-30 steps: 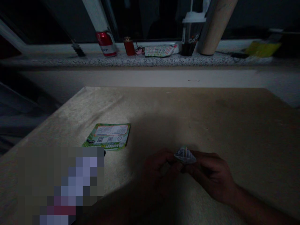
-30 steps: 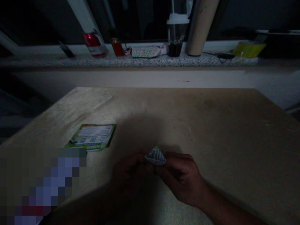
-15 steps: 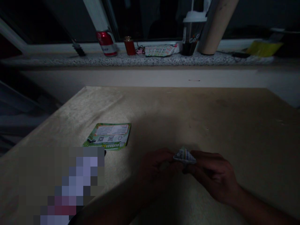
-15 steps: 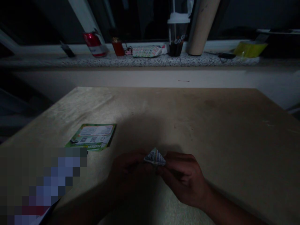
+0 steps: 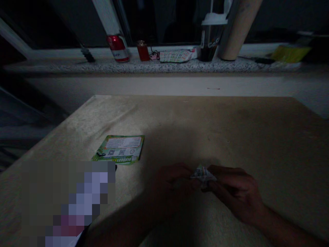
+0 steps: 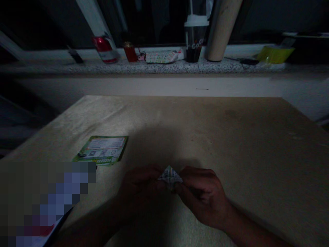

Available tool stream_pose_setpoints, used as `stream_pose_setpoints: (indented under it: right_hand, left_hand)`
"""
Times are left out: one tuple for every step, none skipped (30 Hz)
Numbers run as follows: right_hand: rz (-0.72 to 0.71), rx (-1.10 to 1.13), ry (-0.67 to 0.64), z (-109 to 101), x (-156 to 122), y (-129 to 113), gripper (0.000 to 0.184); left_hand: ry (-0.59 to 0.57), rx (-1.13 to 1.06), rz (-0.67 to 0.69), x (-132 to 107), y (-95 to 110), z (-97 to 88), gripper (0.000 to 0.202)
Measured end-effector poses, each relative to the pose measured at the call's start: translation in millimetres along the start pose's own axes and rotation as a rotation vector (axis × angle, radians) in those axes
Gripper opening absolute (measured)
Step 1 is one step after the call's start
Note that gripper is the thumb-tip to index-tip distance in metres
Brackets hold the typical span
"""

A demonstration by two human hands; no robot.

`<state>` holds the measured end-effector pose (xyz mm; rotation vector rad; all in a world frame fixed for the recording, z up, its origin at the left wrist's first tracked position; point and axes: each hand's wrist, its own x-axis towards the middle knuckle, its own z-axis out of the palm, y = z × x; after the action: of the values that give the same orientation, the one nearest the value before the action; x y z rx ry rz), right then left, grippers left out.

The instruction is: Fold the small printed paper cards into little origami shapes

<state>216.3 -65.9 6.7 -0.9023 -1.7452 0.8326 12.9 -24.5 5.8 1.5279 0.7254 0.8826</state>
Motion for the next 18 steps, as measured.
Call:
stream_pose_setpoints:
  right_hand:
    - [0.002,0.0,-0.005,0.0,-0.1,0.3,0.019]
    - [0.009,-0.001,-0.008,0.0,-0.3,0.9,0.017]
    - [0.021,0.002,-0.007,-0.1,-0.7,1.6,0.016]
    - [0.033,0.007,-0.003,-0.3,-1.0,2.3,0.014]
    - [0.044,0.01,0.003,-0.5,-1.4,2.7,0.014]
    - [0.051,0.008,0.01,-0.8,-1.5,2.7,0.014]
    - [0.052,0.0,0.016,-1.1,-1.5,2.3,0.015]
    - [0.047,-0.01,0.02,-1.3,-1.3,1.5,0.017]
    - [0.036,-0.025,0.025,-1.4,-1.0,0.5,0.018]
    - [0.021,-0.042,0.027,-1.2,-0.6,-0.5,0.019]
    - [0.002,-0.058,0.03,-0.9,-0.2,-1.5,0.019]
    - [-0.018,-0.073,0.031,-0.5,0.3,-2.2,0.019]
    - [-0.038,-0.091,0.034,0.1,0.7,-2.6,0.018]
    - [-0.057,-0.11,0.038,0.7,1.0,-2.7,0.018]
    - [-0.075,-0.128,0.044,1.3,1.3,-2.6,0.016]
    - [-0.089,-0.145,0.053,1.8,1.5,-2.4,0.015]
    - [-0.097,-0.159,0.062,2.2,1.7,-2.1,0.014]
    - [-0.1,-0.169,0.07,2.5,1.9,-1.7,0.014]
  left_hand:
    - [-0.003,0.019,0.019,0.4,0.8,-0.6,0.018]
    - [-0.012,0.033,0.041,0.9,2.1,-1.1,0.018]
    - [-0.023,0.042,0.064,1.4,3.6,-1.7,0.019]
    - [-0.037,0.047,0.078,1.9,5.0,-2.0,0.019]
    - [-0.049,0.044,0.085,2.2,5.9,-2.2,0.018]
    - [-0.062,0.04,0.088,2.4,6.3,-2.1,0.017]
    - [-0.072,0.034,0.09,2.4,6.1,-1.9,0.017]
    - [-0.081,0.031,0.088,2.3,5.3,-1.6,0.017]
    - [-0.086,0.032,0.084,2.0,4.2,-1.2,0.017]
    - [-0.079,0.04,0.079,1.6,2.9,-0.9,0.015]
    - [-0.066,0.055,0.08,1.2,1.7,-0.8,0.013]
    - [-0.045,0.077,0.084,0.7,0.5,-0.7,0.01]
    - [-0.023,0.1,0.094,0.2,-0.5,-0.7,0.009]
    - [-0.003,0.123,0.114,-0.4,-1.3,-0.8,0.009]
    - [0.014,0.143,0.139,-0.9,-1.8,-0.9,0.012]
    - [0.034,0.159,0.164,-1.4,-2.1,-0.9,0.015]
    - [0.059,0.173,0.186,-1.8,-2.1,-0.9,0.02]
    - [0.085,0.189,0.203,-2.1,-2.0,-0.9,0.026]
